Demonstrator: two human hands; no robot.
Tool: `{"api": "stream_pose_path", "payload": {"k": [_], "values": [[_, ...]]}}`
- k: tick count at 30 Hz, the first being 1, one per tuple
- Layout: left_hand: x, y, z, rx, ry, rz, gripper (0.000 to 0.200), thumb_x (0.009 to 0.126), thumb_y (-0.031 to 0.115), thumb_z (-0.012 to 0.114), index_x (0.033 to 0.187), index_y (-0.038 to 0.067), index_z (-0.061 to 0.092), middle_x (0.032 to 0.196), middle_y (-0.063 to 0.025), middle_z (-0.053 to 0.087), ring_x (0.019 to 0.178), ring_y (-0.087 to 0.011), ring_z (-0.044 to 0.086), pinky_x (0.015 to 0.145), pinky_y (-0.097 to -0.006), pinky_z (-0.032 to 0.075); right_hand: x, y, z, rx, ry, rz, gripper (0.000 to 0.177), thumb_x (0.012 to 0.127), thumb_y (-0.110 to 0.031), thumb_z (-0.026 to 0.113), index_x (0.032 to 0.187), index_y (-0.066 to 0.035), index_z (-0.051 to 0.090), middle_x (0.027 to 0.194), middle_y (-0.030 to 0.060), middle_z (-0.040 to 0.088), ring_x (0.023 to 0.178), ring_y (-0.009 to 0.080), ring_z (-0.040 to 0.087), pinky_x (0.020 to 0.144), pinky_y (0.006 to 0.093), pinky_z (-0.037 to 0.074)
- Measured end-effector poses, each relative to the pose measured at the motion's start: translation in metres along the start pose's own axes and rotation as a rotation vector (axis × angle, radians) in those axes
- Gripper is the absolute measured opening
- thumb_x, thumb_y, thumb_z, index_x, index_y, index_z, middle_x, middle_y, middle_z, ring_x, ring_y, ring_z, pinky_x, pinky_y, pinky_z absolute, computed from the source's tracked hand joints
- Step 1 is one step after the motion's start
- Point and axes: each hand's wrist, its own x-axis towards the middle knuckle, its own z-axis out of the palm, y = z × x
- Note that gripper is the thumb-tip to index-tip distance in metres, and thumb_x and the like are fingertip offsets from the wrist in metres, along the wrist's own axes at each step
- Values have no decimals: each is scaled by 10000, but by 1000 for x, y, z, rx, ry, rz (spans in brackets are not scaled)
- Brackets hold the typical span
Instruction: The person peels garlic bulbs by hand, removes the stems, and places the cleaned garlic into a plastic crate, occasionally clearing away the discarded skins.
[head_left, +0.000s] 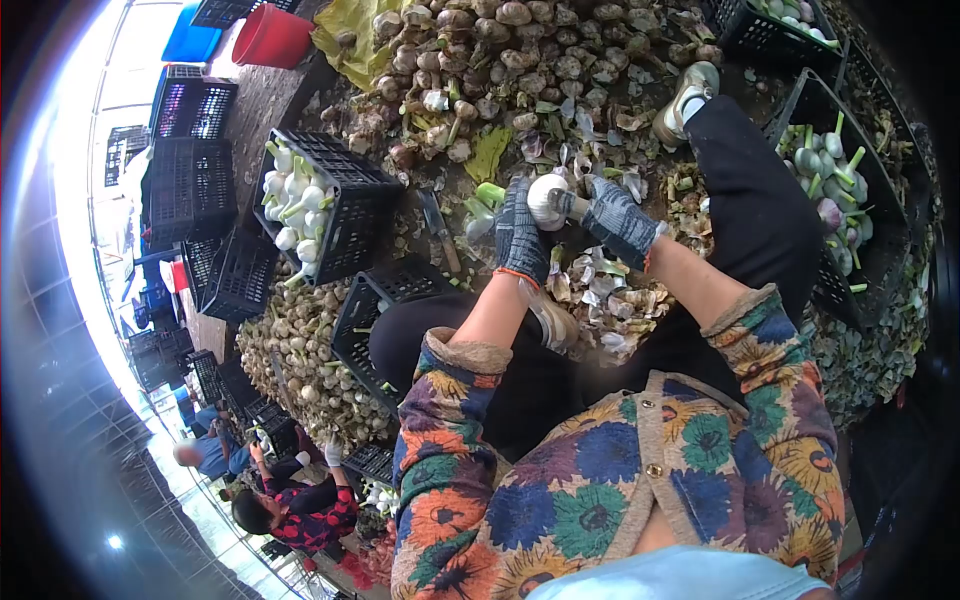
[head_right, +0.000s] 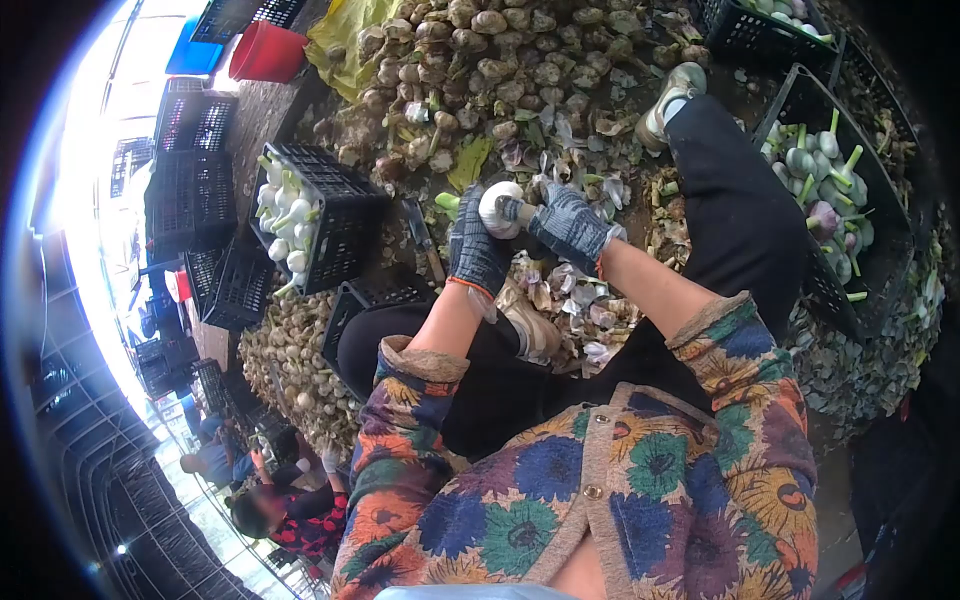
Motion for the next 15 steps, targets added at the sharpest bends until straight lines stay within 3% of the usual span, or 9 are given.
{"api": "stream_pose_path", "payload": {"k": [2, 5, 8, 11, 15], "values": [[-6, 1, 4, 26, 65, -14, 355, 859, 384, 476, 937, 57, 587, 819, -89, 603, 703, -253, 593, 615, -380, 512, 2, 5, -4, 117, -82, 3, 438, 782, -369, 648, 979, 14, 567, 777, 84, 615, 644, 140, 557, 556, 272, 447], [37, -18, -32, 102, -113, 64, 345, 860, 371, 477, 935, 50, 578, 827, -95, 599, 700, -252, 591, 627, -383, 508, 0, 17, -5, 357, -189, 129, 398, 798, -332, 629, 977, 19, 574, 789, 76, 621, 661, 133, 563, 563, 265, 451], [7, -4, -9, -30, -8, -66, 323, 854, 353, 486, 923, 48, 568, 824, -100, 590, 688, -255, 586, 633, -388, 502, -10, -14, -8, 631, -215, 411, 347, 806, -266, 616, 985, 28, 571, 809, 78, 631, 695, 144, 585, 589, 260, 462], [-3, 0, 0, -17, -33, -35, 322, 850, 361, 485, 926, 58, 565, 857, -102, 597, 727, -259, 591, 657, -402, 499, -3, 7, -4, 181, -99, 27, 273, 794, -187, 608, 966, 23, 576, 822, 85, 639, 729, 160, 603, 626, 275, 473], [16, -4, -15, -71, -31, -36, 290, 822, 315, 502, 937, 59, 575, 909, -94, 612, 802, -251, 598, 693, -395, 503, -8, 0, -8, -234, 30, -22, 208, 757, -110, 602, 920, 17, 575, 806, 87, 630, 761, 182, 600, 676, 304, 472]]}}
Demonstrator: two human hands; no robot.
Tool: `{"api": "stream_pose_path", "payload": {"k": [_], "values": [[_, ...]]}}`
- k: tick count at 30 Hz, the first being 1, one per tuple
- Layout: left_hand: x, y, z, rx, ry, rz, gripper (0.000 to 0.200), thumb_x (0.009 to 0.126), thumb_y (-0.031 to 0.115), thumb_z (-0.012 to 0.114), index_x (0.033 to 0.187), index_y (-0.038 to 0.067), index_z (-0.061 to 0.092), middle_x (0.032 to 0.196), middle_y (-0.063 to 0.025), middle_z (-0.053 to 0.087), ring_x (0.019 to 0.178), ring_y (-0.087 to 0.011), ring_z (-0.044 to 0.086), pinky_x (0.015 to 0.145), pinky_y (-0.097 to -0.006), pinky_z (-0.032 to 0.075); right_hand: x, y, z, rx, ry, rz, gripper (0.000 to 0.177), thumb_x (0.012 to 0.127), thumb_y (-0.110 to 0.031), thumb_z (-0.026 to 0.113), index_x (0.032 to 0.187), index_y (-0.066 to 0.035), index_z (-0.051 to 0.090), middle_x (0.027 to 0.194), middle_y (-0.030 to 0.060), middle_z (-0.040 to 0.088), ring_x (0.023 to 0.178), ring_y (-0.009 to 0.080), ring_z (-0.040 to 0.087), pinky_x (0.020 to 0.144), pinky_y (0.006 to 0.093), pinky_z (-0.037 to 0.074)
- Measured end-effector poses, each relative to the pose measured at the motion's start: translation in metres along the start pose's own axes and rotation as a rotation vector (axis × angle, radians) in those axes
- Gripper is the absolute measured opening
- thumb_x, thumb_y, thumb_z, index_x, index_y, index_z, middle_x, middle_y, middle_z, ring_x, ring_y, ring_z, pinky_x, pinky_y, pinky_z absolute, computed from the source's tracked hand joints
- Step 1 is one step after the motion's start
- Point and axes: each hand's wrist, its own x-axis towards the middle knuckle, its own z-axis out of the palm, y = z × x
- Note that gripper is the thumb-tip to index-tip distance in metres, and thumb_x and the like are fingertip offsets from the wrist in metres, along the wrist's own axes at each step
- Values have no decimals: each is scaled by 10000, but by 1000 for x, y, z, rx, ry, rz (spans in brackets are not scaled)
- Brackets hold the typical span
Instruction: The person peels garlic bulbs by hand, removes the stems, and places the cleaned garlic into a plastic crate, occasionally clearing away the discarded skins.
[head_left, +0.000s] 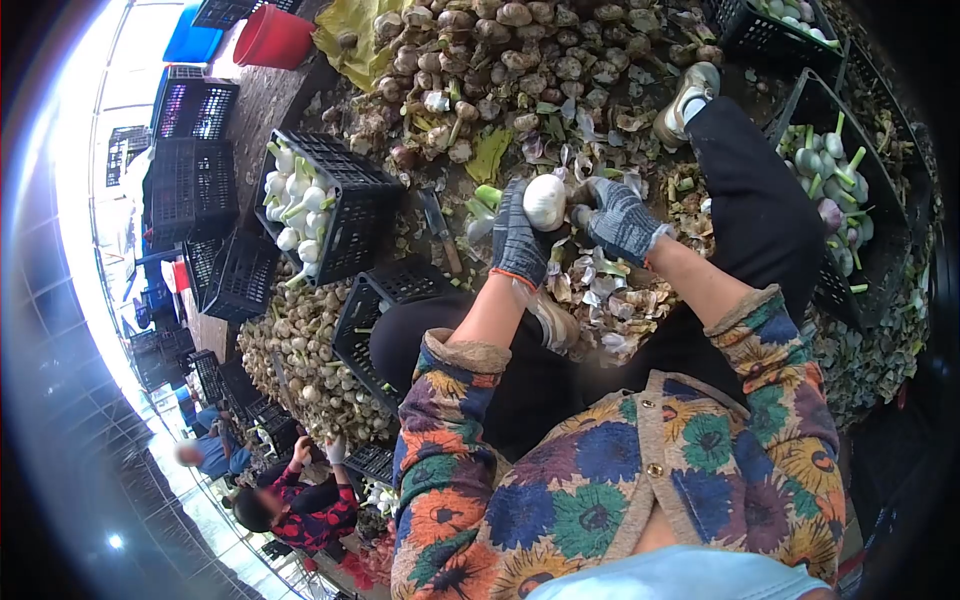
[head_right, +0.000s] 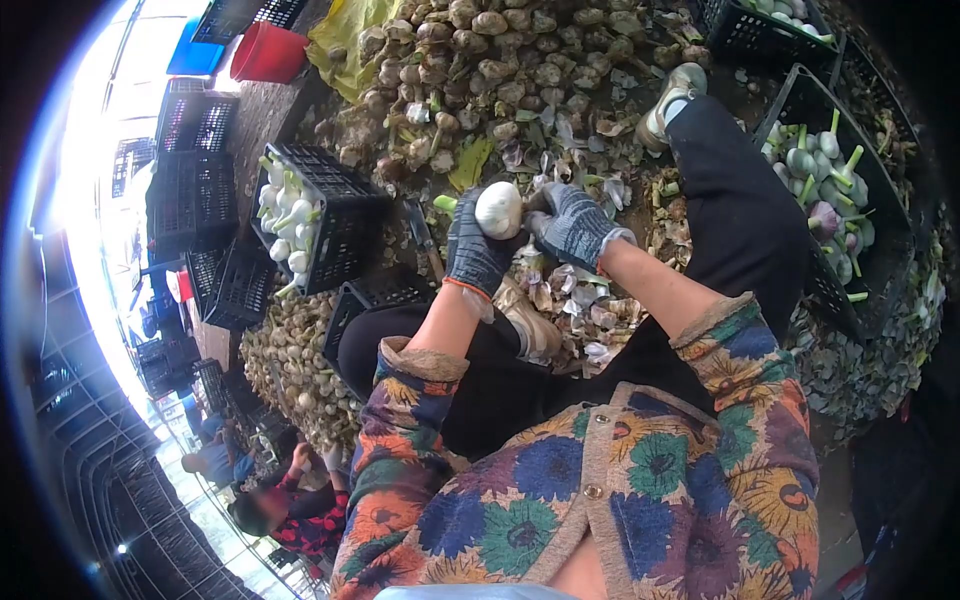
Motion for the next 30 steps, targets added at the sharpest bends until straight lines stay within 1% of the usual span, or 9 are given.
{"api": "stream_pose_path", "payload": {"k": [5, 9, 10, 12, 16, 20, 24, 27, 30], "values": [[-25, 16, 20, -2, -115, 103, 250, 788, 222, 495, 955, 57, 581, 911, -77, 621, 835, -232, 601, 723, -357, 508, 6, 16, -2, 1016, -313, 540, 361, 847, -277, 580, 1092, -32, 478, 987, 116, 574, 762, 196, 598, 683, 280, 497], [-24, 7, 18, 236, 53, 143, 323, 822, 295, 493, 998, 33, 560, 950, -92, 612, 856, -235, 602, 750, -349, 506, -2, -1, 4, 608, -23, -39, 247, 868, -195, 549, 1041, -22, 512, 917, 65, 581, 733, 118, 589, 625, 280, 503], [-21, 6, 17, 301, 169, 123, 346, 833, 318, 493, 1008, 27, 554, 958, -100, 608, 854, -233, 603, 749, -344, 507, -3, -2, 0, 640, -19, -6, 233, 869, -196, 547, 1020, -20, 523, 894, 58, 586, 717, 118, 591, 623, 276, 503], [-28, 5, 6, 824, -125, 538, 369, 856, 367, 503, 1023, 39, 533, 939, -104, 599, 821, -211, 609, 714, -320, 516, -5, -6, -10, 705, -16, 64, 211, 870, -198, 545, 977, -17, 544, 848, 45, 596, 684, 117, 595, 619, 269, 503], [-32, 12, 13, 277, -77, 146, 284, 835, 245, 578, 1027, 43, 521, 937, -98, 596, 819, -203, 608, 722, -320, 515, -3, -14, -20, 837, -95, 455, 336, 849, -356, 559, 914, -26, 563, 787, 48, 600, 635, 131, 604, 515, 264, 503], [-17, 7, 4, 70, -62, 50, 260, 867, 245, 527, 1033, 46, 533, 948, -96, 596, 807, -197, 607, 723, -315, 511, -6, -17, -10, 611, -183, 366, 462, 809, -444, 583, 1013, -33, 528, 982, 100, 585, 654, 158, 611, 491, 281, 509], [-4, -7, -9, 469, -126, 235, 350, 928, 307, 384, 1102, 41, 529, 1059, -98, 567, 966, -198, 549, 881, -326, 430, -21, -13, -1, 916, -384, 280, 437, 830, -303, 601, 1179, -82, 458, 1036, 98, 561, 805, 189, 613, 625, 313, 546], [-30, -4, 13, 807, -323, 667, 403, 949, 349, 335, 1212, 72, 463, 1182, -74, 502, 1084, -158, 461, 945, -320, 359, -12, 8, 1, 947, -240, 201, 397, 837, -216, 595, 1177, -77, 443, 1022, 102, 564, 830, 202, 612, 676, 341, 558], [-25, -1, 26, 491, -185, 445, 465, 936, 436, 336, 1264, 119, 423, 1201, -34, 486, 1058, -161, 474, 892, -340, 390, -24, -22, -55, 1026, 51, 120, 362, 833, -235, 596, 1123, -65, 462, 988, 116, 569, 775, 214, 629, 607, 311, 565]]}}
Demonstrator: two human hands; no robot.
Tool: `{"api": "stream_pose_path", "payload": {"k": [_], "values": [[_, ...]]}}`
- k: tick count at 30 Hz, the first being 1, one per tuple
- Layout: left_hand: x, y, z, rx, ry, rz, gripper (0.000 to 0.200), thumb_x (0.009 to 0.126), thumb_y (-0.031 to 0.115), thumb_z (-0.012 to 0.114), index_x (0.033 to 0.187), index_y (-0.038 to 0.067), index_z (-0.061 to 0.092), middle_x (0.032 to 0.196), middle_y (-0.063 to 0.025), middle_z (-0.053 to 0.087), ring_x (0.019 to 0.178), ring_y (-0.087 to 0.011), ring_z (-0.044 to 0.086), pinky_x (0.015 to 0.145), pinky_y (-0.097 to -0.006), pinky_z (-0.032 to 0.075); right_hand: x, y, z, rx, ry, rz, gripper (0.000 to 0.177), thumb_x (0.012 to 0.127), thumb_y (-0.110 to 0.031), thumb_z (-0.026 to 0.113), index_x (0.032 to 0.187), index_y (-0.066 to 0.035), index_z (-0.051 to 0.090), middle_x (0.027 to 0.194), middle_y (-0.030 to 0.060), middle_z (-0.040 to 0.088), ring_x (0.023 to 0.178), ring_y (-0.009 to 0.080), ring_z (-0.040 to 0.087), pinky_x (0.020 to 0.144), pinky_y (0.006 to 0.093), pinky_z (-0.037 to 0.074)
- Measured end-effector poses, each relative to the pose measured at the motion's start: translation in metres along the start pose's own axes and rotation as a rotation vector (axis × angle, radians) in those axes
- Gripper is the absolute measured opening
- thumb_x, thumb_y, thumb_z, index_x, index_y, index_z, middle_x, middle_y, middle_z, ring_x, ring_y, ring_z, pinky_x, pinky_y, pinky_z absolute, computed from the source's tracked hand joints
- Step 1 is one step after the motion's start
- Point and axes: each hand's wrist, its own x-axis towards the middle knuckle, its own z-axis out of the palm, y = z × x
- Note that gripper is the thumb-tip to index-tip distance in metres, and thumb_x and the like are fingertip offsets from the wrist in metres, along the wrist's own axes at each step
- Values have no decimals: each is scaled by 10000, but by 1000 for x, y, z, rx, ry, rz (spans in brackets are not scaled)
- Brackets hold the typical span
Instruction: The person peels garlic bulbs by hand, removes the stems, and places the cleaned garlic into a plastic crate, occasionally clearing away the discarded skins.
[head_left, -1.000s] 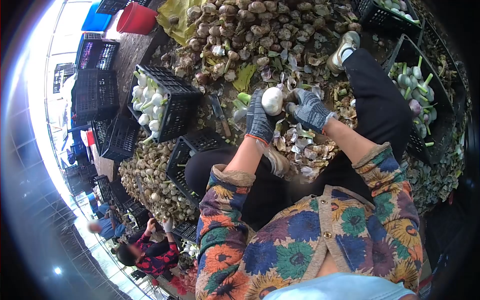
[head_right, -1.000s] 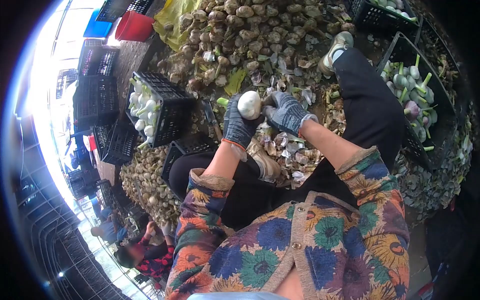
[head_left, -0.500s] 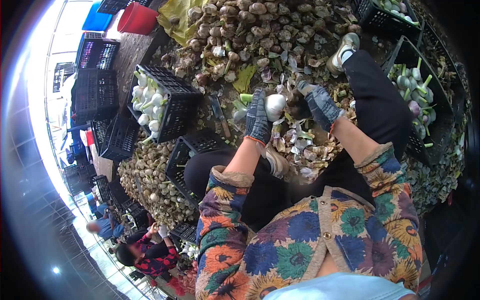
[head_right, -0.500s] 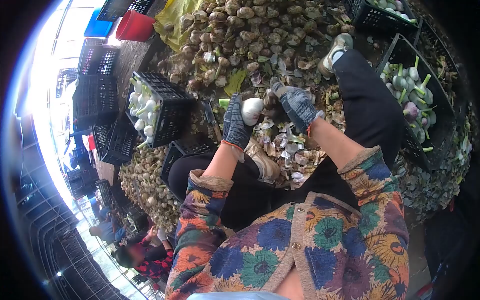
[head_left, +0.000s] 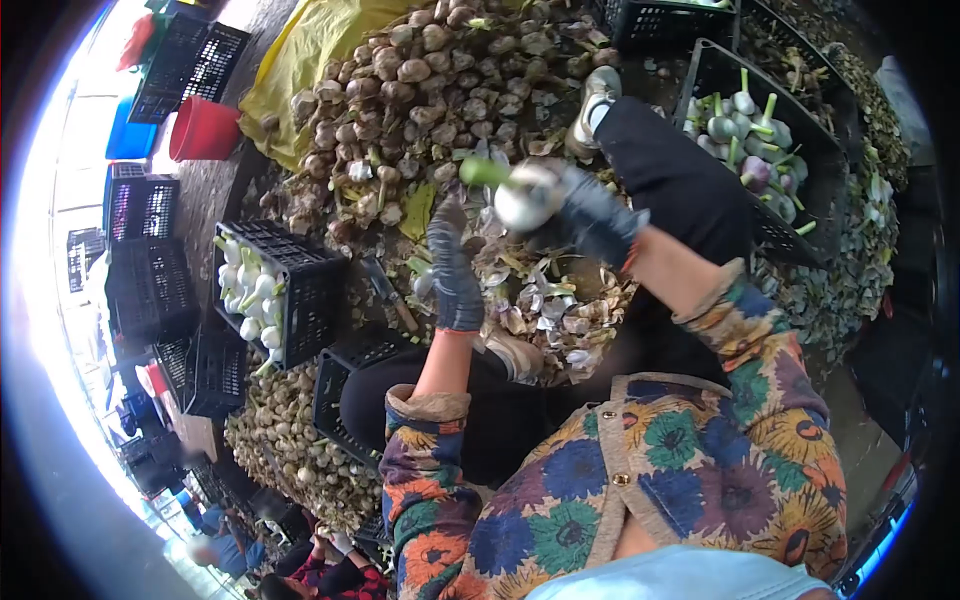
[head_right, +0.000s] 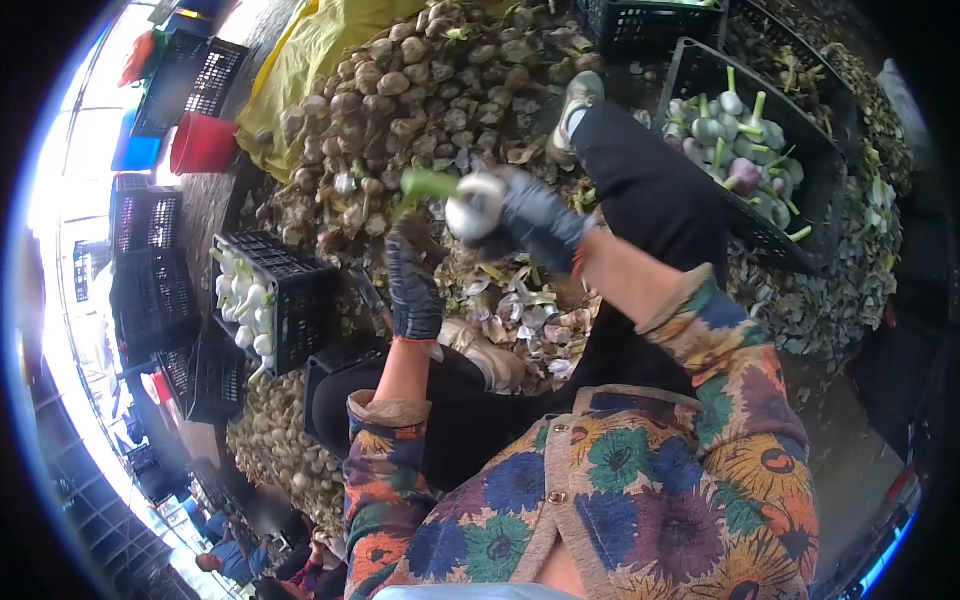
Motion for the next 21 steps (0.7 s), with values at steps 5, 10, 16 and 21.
{"api": "stream_pose_path", "payload": {"k": [5, 10, 16, 21], "values": [[15, 17, -21, -281, 310, -177, 465, 884, 475, 424, 1191, 130, 474, 1140, -36, 527, 933, -178, 539, 772, -365, 412, -49, -115, -87, -119, 115, -464, 406, 821, -254, 594, 1162, -65, 482, 1045, 143, 568, 876, 222, 606, 638, 301, 544], [30, 10, -70, -20, 459, 110, 404, 934, 316, 371, 1192, 26, 480, 1206, -102, 503, 1077, -197, 489, 920, -332, 384, -81, -194, -224, -1467, 1037, -718, 576, 815, -313, 614, 1268, -17, 415, 1178, 144, 517, 1051, 193, 506, 906, 292, 392], [44, -23, -79, 468, 608, 6, 469, 894, 354, 419, 1174, -15, 489, 1223, -164, 483, 1125, -267, 451, 981, -343, 292, 6, -144, -61, -1496, 305, -527, 440, 842, -237, 560, 1222, -35, 467, 1156, 98, 544, 1073, 178, 512, 921, 289, 393], [66, -103, -97, 702, 560, -88, 379, 852, 362, 501, 1095, 78, 562, 1014, -182, 597, 923, -328, 565, 801, -378, 421, 140, -44, -43, -1811, 70, 204, 771, 746, -552, 538, 1253, 16, 414, 1243, 218, 474, 1158, 299, 463, 972, 323, 353]]}}
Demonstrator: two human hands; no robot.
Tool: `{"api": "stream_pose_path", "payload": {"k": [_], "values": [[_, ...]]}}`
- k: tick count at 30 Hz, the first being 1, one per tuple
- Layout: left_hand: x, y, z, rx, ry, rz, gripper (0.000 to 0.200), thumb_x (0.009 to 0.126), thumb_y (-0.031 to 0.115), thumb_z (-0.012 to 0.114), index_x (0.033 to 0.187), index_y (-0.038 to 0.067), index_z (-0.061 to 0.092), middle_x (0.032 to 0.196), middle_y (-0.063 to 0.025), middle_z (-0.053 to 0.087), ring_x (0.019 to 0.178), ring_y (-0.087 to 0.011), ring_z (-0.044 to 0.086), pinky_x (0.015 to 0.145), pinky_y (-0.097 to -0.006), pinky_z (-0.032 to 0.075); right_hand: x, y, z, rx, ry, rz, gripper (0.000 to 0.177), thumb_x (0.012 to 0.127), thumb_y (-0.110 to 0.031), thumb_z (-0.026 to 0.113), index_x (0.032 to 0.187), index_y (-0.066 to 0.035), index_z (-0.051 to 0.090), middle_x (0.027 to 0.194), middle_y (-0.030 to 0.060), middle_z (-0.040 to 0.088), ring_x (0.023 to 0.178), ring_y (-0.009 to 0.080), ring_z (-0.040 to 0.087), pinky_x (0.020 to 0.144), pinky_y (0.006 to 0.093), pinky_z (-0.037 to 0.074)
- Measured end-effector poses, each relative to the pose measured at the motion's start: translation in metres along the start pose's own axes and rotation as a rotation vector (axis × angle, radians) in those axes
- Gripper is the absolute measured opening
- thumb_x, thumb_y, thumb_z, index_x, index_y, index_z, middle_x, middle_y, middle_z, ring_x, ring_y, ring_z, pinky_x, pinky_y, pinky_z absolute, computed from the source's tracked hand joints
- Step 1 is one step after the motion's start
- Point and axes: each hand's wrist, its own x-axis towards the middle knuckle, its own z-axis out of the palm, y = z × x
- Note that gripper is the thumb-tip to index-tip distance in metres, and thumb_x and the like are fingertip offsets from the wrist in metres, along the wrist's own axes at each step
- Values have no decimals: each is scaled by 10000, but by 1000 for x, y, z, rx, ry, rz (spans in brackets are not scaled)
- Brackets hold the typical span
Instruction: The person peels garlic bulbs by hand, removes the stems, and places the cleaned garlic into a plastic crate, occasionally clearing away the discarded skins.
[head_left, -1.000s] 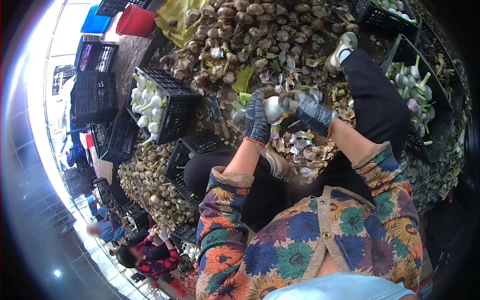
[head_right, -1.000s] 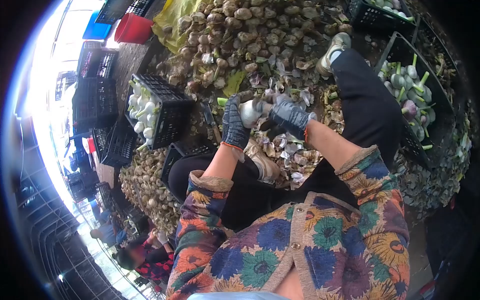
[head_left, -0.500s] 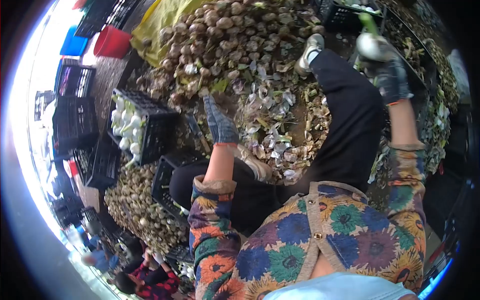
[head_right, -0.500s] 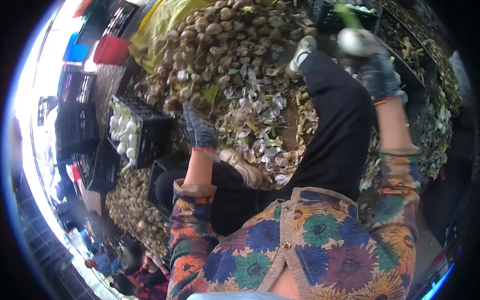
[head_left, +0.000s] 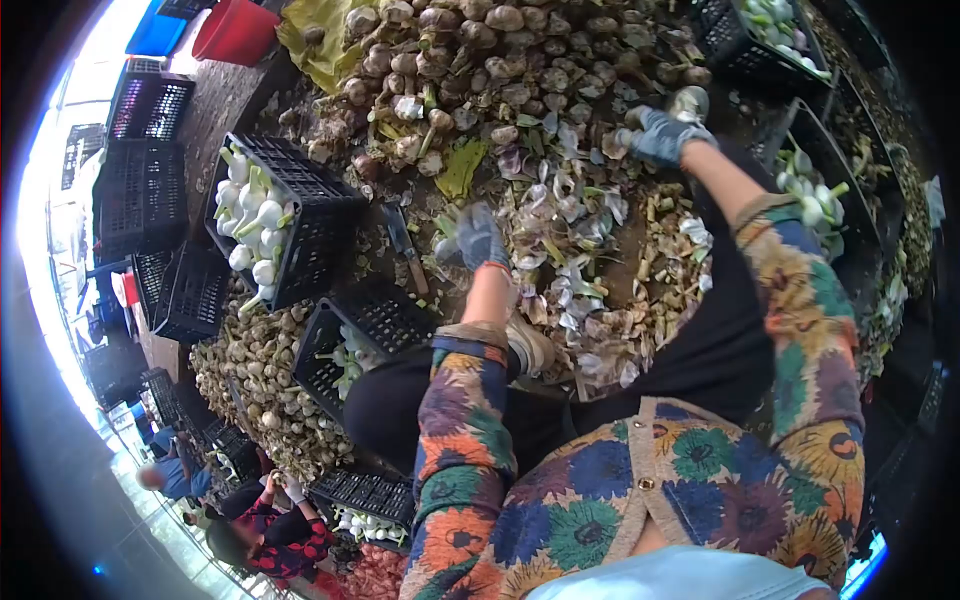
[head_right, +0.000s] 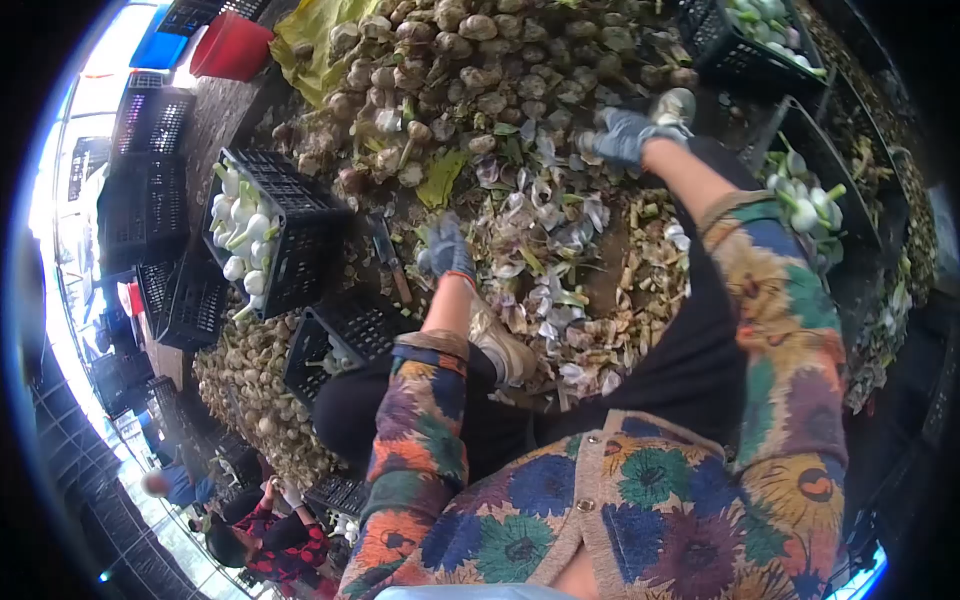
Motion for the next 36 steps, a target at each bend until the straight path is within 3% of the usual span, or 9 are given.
{"api": "stream_pose_path", "payload": {"k": [9, 13, 15, 17, 22, 26, 27, 31, 36], "values": [[-1, -98, 54, 322, -107, -140, 531, 843, 416, 506, 1242, 69, 459, 1167, -230, 510, 1154, -380, 413, 989, -406, 293, 160, 25, 178, 84, 175, 490, 904, 711, -670, 457, 1368, -80, 260, 1420, 251, 149, 1309, 394, 182, 1053, 464, 206], [-36, -83, 74, 560, -170, -132, 544, 846, 438, 470, 1280, 113, 428, 1361, -252, 283, 1251, -405, 281, 1030, -408, 243, 136, -47, 235, 55, -6, 381, 807, 767, -612, 406, 1376, -115, 225, 1400, 255, 144, 1315, 411, 112, 1049, 515, 169], [-52, -72, 85, 573, -284, -448, 578, 843, 477, 407, 1307, 132, 404, 1401, -271, 174, 1272, -404, 244, 1041, -399, 229, 92, -69, 241, -168, 29, -54, 618, 769, -502, 496, 1266, -144, 415, 1395, 187, 228, 1286, 422, 184, 1018, 562, 198], [-93, -120, 109, 728, -192, -120, 606, 841, 499, 383, 1309, 114, 396, 1397, -224, 247, 1277, -358, 271, 1042, -388, 227, 69, -59, 263, -200, -22, -112, 522, 758, -475, 528, 1197, -198, 479, 1394, 144, 265, 1292, 394, 198, 986, 611, 198], [-174, -99, 118, 519, -1328, 137, 581, 839, 457, 433, 1301, 107, 401, 1310, -132, 433, 1239, -253, 368, 1037, -355, 244, -7, 34, 277, -615, -372, -387, 367, 838, -354, 441, 1184, -266, 526, 1390, 101, 309, 1294, 322, 245, 975, 627, 193], [-228, -110, 140, 30, -1803, 383, 475, 843, 378, 469, 1229, 100, 469, 1244, -136, 479, 1155, -264, 435, 970, -354, 332, -52, 69, 245, -798, -710, 62, 424, 820, -279, 502, 1223, -145, 514, 1331, 47, 431, 1149, 280, 475, 934, 604, 281], [-219, -112, 143, 39, -1802, 466, 427, 850, 356, 454, 1192, 104, 498, 1191, -133, 517, 1085, -270, 485, 921, -353, 372, -52, 42, 211, -838, -948, 104, 422, 810, -277, 524, 1209, -139, 528, 1326, 58, 436, 1144, 256, 485, 913, 583, 326], [-114, -42, 93, 620, -1256, 671, 331, 854, 315, 425, 1064, 103, 568, 1056, -136, 596, 950, -285, 580, 801, -388, 455, -33, 17, 173, -636, -537, -7, 419, 790, -335, 557, 1149, -118, 559, 1149, 147, 538, 1066, 297, 524, 881, 447, 427], [-13, -3, -25, 884, -533, 1035, 365, 814, 88, 438, 1178, 96, 474, 1222, -82, 495, 1117, -252, 478, 930, -335, 414, -112, -36, 25, -256, 513, -574, 329, 838, -307, 523, 1045, -55, 567, 997, 145, 587, 906, 273, 581, 798, 363, 466]]}}
